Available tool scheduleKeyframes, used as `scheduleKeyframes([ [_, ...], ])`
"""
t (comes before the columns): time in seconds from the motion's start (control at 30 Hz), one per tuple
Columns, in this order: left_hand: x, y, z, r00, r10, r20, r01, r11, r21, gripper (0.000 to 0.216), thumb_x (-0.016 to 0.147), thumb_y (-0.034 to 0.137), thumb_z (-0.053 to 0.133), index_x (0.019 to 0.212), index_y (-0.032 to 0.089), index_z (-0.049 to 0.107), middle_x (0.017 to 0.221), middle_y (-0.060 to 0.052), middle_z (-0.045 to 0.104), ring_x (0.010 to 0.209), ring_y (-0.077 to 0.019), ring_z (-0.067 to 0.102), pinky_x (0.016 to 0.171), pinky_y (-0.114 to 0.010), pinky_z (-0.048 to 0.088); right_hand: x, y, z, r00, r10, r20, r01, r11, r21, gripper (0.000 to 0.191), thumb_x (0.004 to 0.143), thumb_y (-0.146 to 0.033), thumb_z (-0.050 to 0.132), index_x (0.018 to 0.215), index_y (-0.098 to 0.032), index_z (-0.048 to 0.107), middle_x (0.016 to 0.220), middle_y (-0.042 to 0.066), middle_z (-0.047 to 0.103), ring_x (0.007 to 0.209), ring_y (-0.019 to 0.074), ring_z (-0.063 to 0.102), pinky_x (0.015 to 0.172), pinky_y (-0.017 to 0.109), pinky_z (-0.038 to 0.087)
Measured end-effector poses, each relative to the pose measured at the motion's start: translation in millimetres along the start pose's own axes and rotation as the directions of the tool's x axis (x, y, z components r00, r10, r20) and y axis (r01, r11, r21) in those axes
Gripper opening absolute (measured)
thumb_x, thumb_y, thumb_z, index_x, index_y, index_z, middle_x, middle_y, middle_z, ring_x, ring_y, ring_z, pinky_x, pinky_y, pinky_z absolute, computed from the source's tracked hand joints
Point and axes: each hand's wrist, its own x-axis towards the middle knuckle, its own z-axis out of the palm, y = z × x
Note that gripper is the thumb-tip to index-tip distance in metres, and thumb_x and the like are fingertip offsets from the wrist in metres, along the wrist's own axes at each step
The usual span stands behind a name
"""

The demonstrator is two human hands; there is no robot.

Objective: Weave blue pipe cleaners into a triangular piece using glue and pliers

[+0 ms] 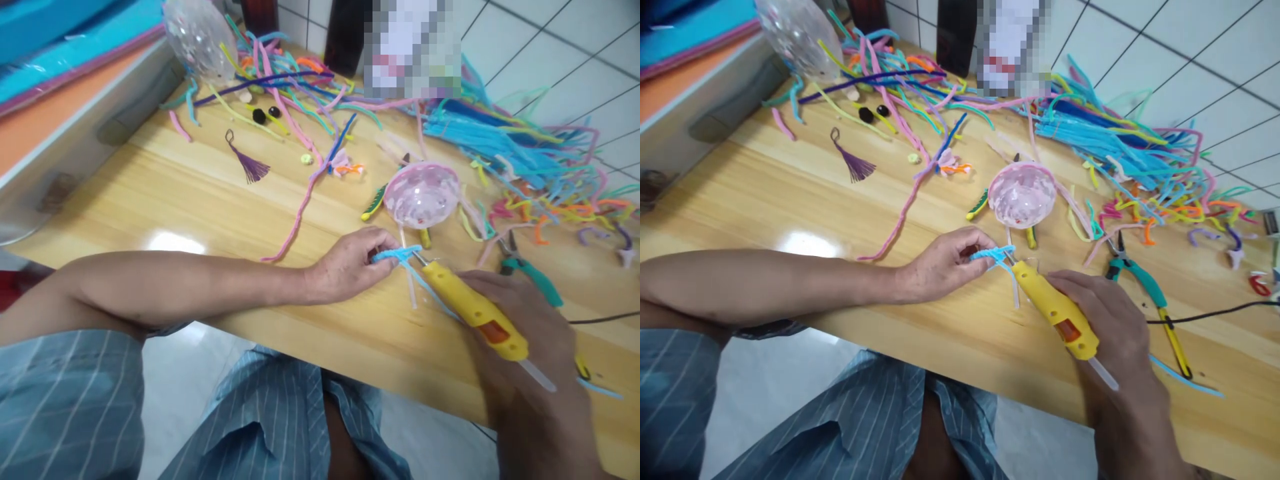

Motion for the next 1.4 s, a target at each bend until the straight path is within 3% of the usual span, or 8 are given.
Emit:
scheduleKeyframes([
  [0.13,0.0,1.9,-0.8,1.0,-0.005,-0.004,0.005,1.0,0.019,0.006,0.094,0.022,0.061,0.091,0.016,0.063,0.084,-0.001,0.061,0.076,-0.012,0.055,0.069,-0.025,0.045,0.5,-3.9,-2.7,0.998,-0.061,0.015,0.062,0.996,-0.06,0.028,0.094,-0.02,0.066,0.122,-0.02,0.066,0.114,0.013,0.077,0.096,0.028,0.075,0.081,0.04,0.056],
  [0.23,-0.3,1.8,-0.7,1.0,-0.014,0.008,0.014,1.0,0.026,0.005,0.094,0.02,0.06,0.093,0.016,0.064,0.086,-0.002,0.063,0.078,-0.0124,0.056,0.07,-0.025,0.047,2.9,-8.6,-3.8,0.996,-0.064,0.067,0.07,0.992,-0.104,0.022,0.1,-0.023,0.059,0.121,-0.019,0.064,0.11,0.015,0.077,0.093,0.0289,0.074,0.079,0.041,0.056],
  [0.5,-0.7,-0.4,1.1,0.999,-0.036,0.014,0.036,0.999,-0.005,0.008,0.095,0.024,0.063,0.096,0.016,0.065,0.087,-0.003,0.065,0.079,-0.0125,0.058,0.072,-0.025,0.048,2.6,-13.6,-0.2,0.996,-0.07,0.058,0.079,0.979,-0.186,0.018,0.104,-0.027,0.055,0.116,-0.018,0.064,0.103,0.015,0.074,0.087,0.0283,0.072,0.073,0.04,0.055],
  [1.4,-0.1,3.2,-0.8,0.998,-0.055,0.04,0.055,0.998,-0.004,0.008,0.094,0.024,0.062,0.094,0.017,0.065,0.085,-0.002,0.062,0.078,-0.0123,0.055,0.069,-0.024,0.047,1.9,-9.6,2.1,0.995,-0.085,0.047,0.093,0.974,-0.205,0.012,0.102,-0.027,0.058,0.108,-0.018,0.063,0.097,0.012,0.073,0.083,0.026,0.073,0.069,0.035,0.055],
])
